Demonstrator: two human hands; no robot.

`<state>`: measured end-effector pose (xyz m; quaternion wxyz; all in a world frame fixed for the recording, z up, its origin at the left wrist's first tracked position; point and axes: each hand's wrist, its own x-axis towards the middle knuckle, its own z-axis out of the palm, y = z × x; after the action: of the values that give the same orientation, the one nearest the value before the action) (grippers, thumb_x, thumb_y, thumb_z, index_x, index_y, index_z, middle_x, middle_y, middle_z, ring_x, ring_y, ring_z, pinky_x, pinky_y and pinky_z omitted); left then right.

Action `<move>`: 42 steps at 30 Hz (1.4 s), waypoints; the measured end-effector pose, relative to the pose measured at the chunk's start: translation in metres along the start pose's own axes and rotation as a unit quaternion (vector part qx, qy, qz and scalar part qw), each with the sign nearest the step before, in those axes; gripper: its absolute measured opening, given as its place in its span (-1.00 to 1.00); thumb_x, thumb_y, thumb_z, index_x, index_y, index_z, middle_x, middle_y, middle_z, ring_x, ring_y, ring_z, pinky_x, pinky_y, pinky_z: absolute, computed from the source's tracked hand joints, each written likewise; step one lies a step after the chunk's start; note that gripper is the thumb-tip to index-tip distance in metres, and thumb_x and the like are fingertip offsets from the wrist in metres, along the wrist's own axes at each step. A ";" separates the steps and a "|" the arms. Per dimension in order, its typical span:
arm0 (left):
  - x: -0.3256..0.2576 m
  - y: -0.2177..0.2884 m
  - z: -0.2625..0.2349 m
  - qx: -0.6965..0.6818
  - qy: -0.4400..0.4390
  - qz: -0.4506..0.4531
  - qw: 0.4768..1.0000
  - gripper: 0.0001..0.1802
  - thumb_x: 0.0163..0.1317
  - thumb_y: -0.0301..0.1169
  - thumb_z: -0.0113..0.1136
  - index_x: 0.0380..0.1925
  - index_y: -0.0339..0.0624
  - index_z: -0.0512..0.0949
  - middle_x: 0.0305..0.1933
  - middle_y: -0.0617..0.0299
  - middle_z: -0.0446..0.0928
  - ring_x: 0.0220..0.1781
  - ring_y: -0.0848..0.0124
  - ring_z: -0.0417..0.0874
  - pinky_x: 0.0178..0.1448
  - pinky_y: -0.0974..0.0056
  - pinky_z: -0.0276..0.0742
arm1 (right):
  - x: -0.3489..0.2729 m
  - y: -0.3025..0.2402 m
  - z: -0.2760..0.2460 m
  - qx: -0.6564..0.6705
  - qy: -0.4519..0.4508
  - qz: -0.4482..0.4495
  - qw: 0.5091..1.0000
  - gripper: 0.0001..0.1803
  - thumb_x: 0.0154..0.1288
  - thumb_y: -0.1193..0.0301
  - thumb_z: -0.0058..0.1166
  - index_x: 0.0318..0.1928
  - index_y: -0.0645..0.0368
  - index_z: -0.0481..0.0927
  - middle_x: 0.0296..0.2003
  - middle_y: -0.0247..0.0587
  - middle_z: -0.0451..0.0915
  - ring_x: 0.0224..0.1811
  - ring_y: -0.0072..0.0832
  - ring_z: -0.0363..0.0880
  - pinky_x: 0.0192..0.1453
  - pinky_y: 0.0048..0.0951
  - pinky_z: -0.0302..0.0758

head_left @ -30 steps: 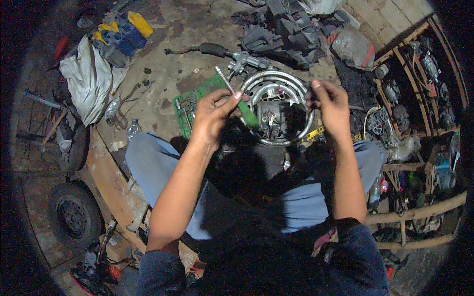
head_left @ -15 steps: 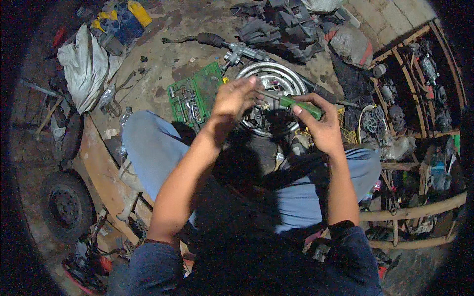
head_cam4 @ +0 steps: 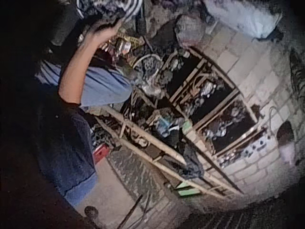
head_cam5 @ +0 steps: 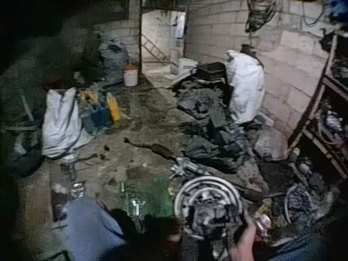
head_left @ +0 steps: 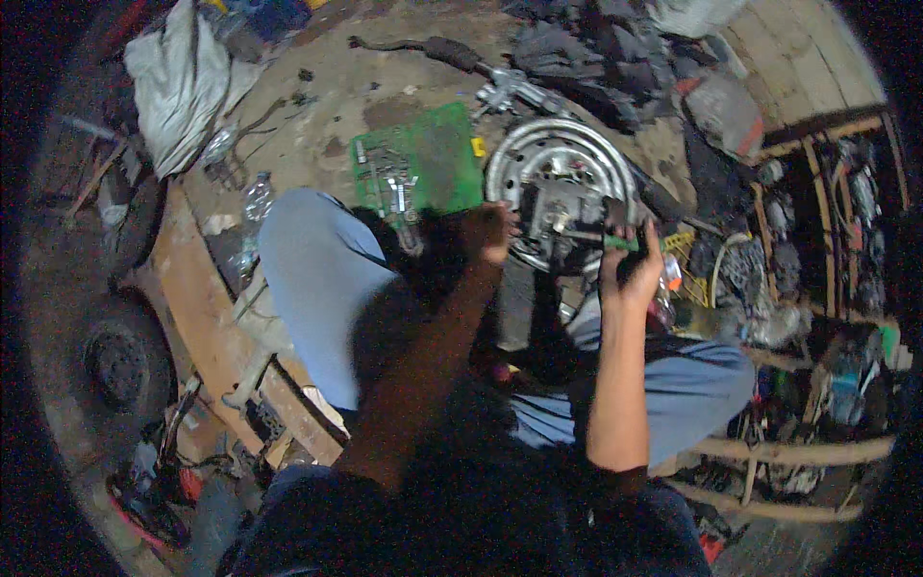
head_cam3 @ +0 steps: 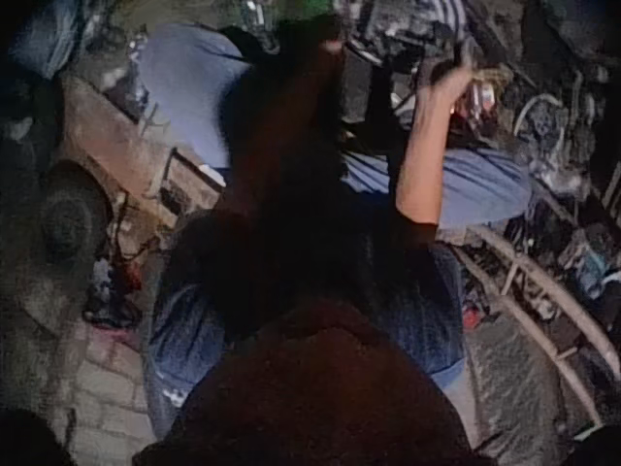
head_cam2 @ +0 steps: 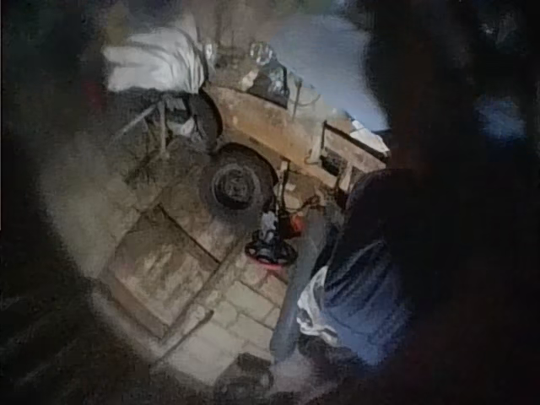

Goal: The person sits on the floor and works on a mechanical component, likely an alternator, resting on a metal wheel rim. They use a socket wrench and a screwdriver to tighten bolts and adjust internal parts. The person frequently reaches into a green toolbox to select different sockets and tools.

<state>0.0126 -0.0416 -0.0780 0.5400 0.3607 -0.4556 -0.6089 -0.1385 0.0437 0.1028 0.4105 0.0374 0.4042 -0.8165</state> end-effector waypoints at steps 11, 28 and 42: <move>0.053 -0.138 -0.149 0.478 0.343 -0.062 0.806 -0.65 0.20 -0.17 0.32 -0.22 -0.26 0.67 -0.11 -0.03 0.63 -0.05 -0.01 0.62 0.06 -0.07 0.51 | -0.006 0.089 0.017 -0.139 -0.034 0.089 0.986 -0.57 0.47 0.25 0.05 0.13 0.35 0.41 0.04 0.04 0.55 0.14 -0.15 0.54 0.33 -0.20 0.43; 0.113 -0.096 -0.154 0.579 0.258 -0.170 0.754 -0.59 0.18 -0.04 0.33 -0.11 -0.06 0.66 -0.15 0.07 0.61 -0.18 0.08 0.61 -0.04 0.04 0.52 | 0.016 0.129 0.036 -0.143 -0.084 0.129 0.978 -0.65 0.50 0.15 -0.01 -0.08 0.24 0.48 -0.03 0.00 0.58 0.20 -0.14 0.52 0.39 -0.16 0.38; 0.114 0.087 -0.011 -0.103 -0.115 -0.172 0.973 -0.51 0.34 -0.24 0.24 0.21 -0.15 0.44 -0.15 0.17 0.58 -0.18 0.35 0.60 -0.04 0.32 0.55 | 0.022 0.004 0.051 0.104 -0.049 -0.053 0.992 -0.68 0.46 0.18 0.07 -0.08 0.19 0.46 -0.26 -0.22 0.52 -0.23 -0.32 0.50 0.40 0.08 0.37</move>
<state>0.0337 -0.1557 0.0071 0.4058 0.3032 -0.3806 -0.7737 -0.1364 -0.0075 0.1257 0.3801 0.0185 0.2983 -0.8753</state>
